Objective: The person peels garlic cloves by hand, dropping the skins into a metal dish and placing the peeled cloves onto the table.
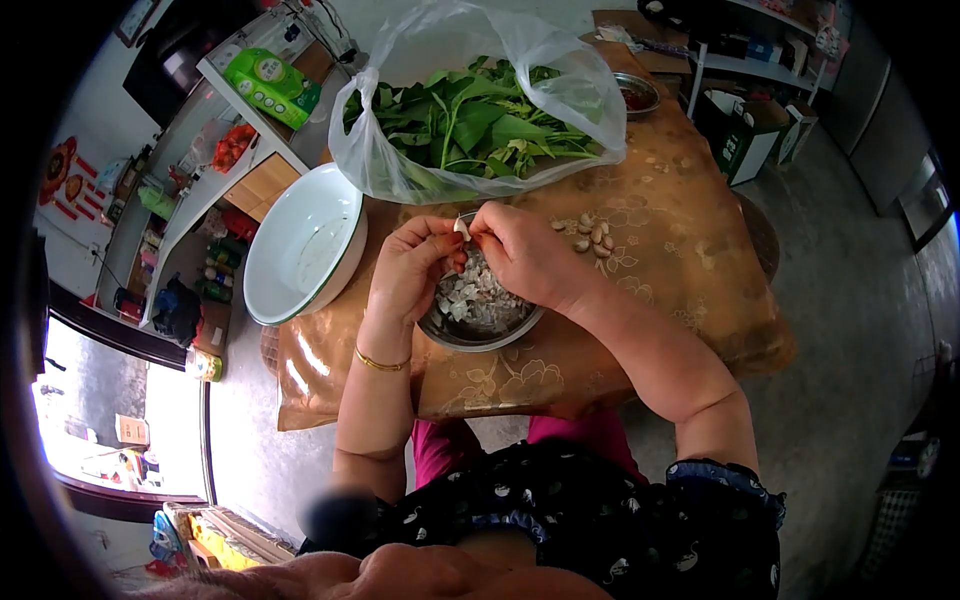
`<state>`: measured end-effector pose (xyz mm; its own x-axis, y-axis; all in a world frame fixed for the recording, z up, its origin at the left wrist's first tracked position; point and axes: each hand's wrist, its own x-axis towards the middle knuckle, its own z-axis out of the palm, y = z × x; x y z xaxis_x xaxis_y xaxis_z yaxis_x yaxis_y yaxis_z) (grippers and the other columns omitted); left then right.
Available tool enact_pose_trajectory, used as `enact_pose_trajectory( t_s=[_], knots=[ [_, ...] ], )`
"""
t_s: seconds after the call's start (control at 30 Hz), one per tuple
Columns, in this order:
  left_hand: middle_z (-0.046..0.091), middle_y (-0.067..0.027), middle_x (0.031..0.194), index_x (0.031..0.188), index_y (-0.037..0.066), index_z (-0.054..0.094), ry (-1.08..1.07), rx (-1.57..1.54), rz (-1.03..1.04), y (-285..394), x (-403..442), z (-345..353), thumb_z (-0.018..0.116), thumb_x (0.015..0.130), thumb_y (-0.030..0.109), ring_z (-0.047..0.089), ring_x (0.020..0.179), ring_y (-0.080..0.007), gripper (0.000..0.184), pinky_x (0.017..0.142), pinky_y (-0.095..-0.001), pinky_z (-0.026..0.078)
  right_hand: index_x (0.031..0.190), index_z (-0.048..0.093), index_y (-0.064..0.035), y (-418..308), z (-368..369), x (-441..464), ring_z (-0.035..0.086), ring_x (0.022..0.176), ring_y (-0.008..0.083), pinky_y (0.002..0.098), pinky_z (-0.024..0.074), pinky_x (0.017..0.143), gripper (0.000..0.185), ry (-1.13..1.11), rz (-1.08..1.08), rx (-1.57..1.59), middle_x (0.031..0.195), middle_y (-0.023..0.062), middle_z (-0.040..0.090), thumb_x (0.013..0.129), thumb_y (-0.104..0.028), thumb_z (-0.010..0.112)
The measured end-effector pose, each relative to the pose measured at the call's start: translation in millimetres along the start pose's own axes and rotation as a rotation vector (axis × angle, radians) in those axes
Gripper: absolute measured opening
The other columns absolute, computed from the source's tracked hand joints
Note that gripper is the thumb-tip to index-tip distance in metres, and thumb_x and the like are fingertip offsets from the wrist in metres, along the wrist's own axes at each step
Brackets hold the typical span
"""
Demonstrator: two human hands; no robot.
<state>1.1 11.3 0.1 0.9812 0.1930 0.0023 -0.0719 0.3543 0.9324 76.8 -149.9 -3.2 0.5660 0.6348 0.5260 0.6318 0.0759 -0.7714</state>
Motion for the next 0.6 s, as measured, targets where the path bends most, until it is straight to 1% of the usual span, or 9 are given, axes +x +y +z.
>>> enact_pose_trajectory(
  t_s=[0.2,0.3,0.5,0.6],
  knots=[
    [0.063,-0.0082,0.081,0.092,-0.003,0.06,-0.02,0.036,0.009,-1.5,1.0,-1.5,0.057,0.083,-0.004,0.061,0.066,-0.014,0.009,0.06,-0.0246,0.051,0.089,0.052,0.002,-2.2,1.0,-1.0,0.058,0.073,0.0366,0.0394,0.0458,0.063,0.006,0.015,-0.084,-0.123,0.08,0.0208,0.058,0.082,0.002,0.052],
    [0.064,-0.0087,0.081,0.091,-0.003,0.059,-0.025,0.05,0.009,-0.8,-0.2,0.2,0.056,0.084,-0.004,0.061,0.066,-0.0144,0.008,0.06,-0.0252,0.052,0.089,0.05,0.0018,-0.3,0.7,-1.2,0.057,0.074,0.0384,0.0413,0.0453,0.063,0.007,0.008,-0.099,-0.158,0.08,0.0213,0.058,0.082,0.001,0.052],
    [0.064,-0.0092,0.079,0.09,-0.003,0.059,-0.02,0.065,-0.003,1.2,-1.6,1.4,0.055,0.084,-0.004,0.062,0.064,-0.015,0.008,0.058,-0.0257,0.053,0.091,0.049,0.0016,-4.3,0.0,-2.6,0.057,0.074,0.0386,0.0416,0.045,0.062,0.007,-0.018,-0.106,-0.237,0.079,0.0215,0.057,0.083,0.001,0.05],
    [0.064,-0.01,0.08,0.093,-0.003,0.059,-0.042,0.032,-0.019,0.7,-0.3,-1.4,0.056,0.084,-0.003,0.062,0.064,-0.015,0.01,0.057,-0.0236,0.052,0.09,0.048,0.0014,-3.8,1.1,-2.6,0.057,0.073,0.0386,0.0414,0.0447,0.062,0.007,0.006,-0.068,-0.142,0.079,0.0215,0.057,0.083,0.001,0.05]
  ],
)
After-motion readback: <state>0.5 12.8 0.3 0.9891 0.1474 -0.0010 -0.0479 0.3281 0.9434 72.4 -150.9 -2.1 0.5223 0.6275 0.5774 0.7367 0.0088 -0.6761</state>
